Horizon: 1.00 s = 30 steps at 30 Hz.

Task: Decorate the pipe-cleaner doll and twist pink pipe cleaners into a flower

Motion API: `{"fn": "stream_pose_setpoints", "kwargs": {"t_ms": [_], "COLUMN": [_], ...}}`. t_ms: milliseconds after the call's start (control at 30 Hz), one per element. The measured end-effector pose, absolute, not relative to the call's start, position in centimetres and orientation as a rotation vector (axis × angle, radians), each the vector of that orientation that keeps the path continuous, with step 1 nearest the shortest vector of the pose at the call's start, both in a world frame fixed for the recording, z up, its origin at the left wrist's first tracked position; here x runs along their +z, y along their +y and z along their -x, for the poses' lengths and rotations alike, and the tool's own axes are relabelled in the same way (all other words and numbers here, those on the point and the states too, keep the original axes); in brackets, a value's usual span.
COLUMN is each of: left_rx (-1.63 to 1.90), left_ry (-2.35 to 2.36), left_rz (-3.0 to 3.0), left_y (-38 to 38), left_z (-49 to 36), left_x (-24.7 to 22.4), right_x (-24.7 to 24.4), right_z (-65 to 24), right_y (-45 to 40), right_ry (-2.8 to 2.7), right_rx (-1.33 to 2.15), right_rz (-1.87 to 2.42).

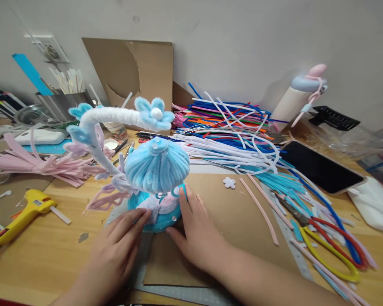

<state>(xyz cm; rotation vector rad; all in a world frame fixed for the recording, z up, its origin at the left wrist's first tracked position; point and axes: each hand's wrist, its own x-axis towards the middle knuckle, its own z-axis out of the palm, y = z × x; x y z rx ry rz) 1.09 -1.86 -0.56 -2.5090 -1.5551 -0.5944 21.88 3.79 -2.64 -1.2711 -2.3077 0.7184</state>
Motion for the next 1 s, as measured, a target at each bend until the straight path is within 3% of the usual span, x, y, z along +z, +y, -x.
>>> {"fn": "stream_pose_setpoints", "kwargs": {"t_ms": [767, 1000], "left_rx": [-0.583, -0.937], "left_ry": [-1.530, -1.605], "left_rz": [2.510, 2.385], "left_y": [-2.0, -3.8], "left_z": [-1.2, -0.4], "left_x": [-0.8, -0.9], "right_x": [-2.6, -3.6], "right_z": [-21.9, -22.1], "right_y": [3.8, 3.7], "right_ry": [-2.358, -2.388], "right_rx": [0.721, 0.608], "right_rz": [1.307, 1.280]}}
